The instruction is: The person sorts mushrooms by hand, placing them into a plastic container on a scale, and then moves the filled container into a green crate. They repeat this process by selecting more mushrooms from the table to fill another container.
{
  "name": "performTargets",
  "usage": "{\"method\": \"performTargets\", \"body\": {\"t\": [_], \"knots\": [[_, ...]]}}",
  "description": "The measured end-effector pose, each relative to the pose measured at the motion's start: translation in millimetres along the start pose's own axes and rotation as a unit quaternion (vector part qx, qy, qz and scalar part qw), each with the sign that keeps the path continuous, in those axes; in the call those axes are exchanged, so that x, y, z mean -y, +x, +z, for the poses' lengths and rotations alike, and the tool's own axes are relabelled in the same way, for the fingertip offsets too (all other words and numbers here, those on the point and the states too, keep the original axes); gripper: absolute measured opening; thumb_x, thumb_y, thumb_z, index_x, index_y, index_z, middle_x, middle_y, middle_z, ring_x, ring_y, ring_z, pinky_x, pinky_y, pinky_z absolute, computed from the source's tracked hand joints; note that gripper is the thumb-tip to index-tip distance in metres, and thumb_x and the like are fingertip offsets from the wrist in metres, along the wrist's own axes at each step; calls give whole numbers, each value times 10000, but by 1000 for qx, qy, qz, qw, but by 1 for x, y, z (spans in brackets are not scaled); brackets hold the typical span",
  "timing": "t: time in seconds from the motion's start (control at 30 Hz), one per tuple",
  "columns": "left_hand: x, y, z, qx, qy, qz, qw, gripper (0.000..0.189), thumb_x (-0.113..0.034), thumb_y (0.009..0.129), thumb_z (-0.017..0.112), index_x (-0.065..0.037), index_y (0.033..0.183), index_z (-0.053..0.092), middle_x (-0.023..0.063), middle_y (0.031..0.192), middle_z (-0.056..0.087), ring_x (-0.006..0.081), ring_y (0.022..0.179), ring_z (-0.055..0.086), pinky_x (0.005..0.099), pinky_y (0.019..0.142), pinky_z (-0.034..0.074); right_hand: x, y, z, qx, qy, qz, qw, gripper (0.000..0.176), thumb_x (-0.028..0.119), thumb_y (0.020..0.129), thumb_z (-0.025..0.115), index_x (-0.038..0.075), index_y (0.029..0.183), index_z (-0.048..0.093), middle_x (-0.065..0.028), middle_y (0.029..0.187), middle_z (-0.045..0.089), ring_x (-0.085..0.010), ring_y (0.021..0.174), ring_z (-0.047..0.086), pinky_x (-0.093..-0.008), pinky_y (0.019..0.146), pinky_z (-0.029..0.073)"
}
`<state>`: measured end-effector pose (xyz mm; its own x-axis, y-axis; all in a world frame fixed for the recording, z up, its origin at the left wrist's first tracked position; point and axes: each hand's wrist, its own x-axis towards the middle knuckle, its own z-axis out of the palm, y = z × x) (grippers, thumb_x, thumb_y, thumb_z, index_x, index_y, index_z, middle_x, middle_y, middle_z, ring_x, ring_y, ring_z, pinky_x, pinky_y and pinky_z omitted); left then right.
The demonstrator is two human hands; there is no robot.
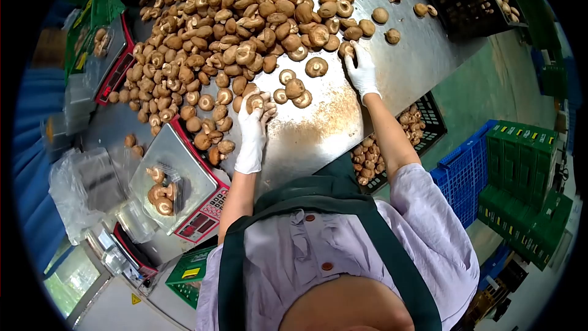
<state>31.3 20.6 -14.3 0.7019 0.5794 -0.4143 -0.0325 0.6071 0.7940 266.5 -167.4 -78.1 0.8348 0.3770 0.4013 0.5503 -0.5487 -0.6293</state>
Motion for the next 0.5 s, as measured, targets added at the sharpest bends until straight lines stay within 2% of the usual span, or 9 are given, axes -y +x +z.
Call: {"method": "performTargets", "body": {"t": [0.1, 0.17, 0.2, 0.23, 0.3, 0.33, 0.43, 0.47, 0.5], "knots": [[10, -5, 6, -33, 89, 29, 995, 287, 73, 885, 397, -20, 1150, 456, 113, 966, 589, 152, 696, 590, 246, 587, 509, -1, -1, 0, 8, -7, 11, 1000, 397, 205, 805, 598, 72, 1175, 541, -146, 1120, 585, -291, 1041, 555, -357, 899, 447], [3, -24, 32, 2, 246, -29, 969, 369, 128, 811, 411, -39, 1132, 487, 92, 971, 595, 128, 653, 569, 235, 564, 492, 1, 1, -2, 12, 10, 14, 1000, 398, 207, 806, 597, 73, 1177, 539, -151, 1123, 582, -293, 1049, 551, -359, 904, 443], [30, -21, 30, 60, 244, 40, 967, 417, 111, 754, 461, -55, 1133, 510, 78, 973, 605, 108, 620, 551, 218, 563, 476, -2, 0, 0, 14, 6, 8, 1000, 396, 205, 807, 596, 72, 1175, 539, -155, 1122, 581, -296, 1049, 550, -361, 904, 443], [29, -31, 45, 114, 290, -17, 950, 482, 123, 739, 502, -32, 1195, 486, 108, 1059, 592, 153, 782, 589, 263, 707, 513, -3, 0, 0, 17, 4, 8, 1000, 396, 205, 807, 596, 72, 1175, 539, -155, 1122, 581, -296, 1049, 550, -361, 904, 443], [34, -47, 77, 201, 330, -83, 919, 593, 56, 722, 581, -38, 1288, 433, 114, 1184, 531, 175, 986, 563, 258, 821, 475, -3, 0, 1, 10, 15, 13, 1000, 391, 201, 806, 599, 71, 1171, 543, -154, 1121, 582, -297, 1044, 553, -359, 902, 445], [51, -50, 85, 261, 237, -71, 933, 598, 26, 733, 581, -53, 1306, 428, 112, 1265, 482, 191, 1085, 532, 291, 892, 453, -3, 0, 1, 9, 25, 17, 999, 388, 194, 804, 600, 69, 1167, 546, -152, 1122, 583, -296, 1039, 557, -356, 904, 444], [63, -51, 107, 358, 418, 107, 828, 553, -28, 715, 611, -30, 1251, 477, 186, 1304, 449, 301, 1221, 443, 369, 1028, 351, -2, 0, -2, 15, 30, 25, 999, 388, 189, 803, 598, 68, 1169, 546, -150, 1124, 584, -295, 1037, 560, -351, 909, 443], [64, -46, 105, 357, 415, 106, 830, 553, -28, 715, 611, -30, 1251, 477, 186, 1304, 449, 301, 1221, 443, 369, 1028, 351, -1, 0, -3, 19, 37, 30, 999, 393, 179, 801, 597, 57, 1171, 541, -154, 1124, 583, -297, 1040, 558, -350, 912, 441], [65, -38, 100, 311, 464, 191, 807, 536, -52, 712, 625, -27, 1230, 491, 188, 1284, 461, 315, 1194, 454, 381, 1002, 367, -3, 1, -2, 21, 37, 30, 999, 393, 179, 801, 597, 57, 1171, 541, -154, 1124, 583, -297, 1040, 558, -350, 912, 441]]}}
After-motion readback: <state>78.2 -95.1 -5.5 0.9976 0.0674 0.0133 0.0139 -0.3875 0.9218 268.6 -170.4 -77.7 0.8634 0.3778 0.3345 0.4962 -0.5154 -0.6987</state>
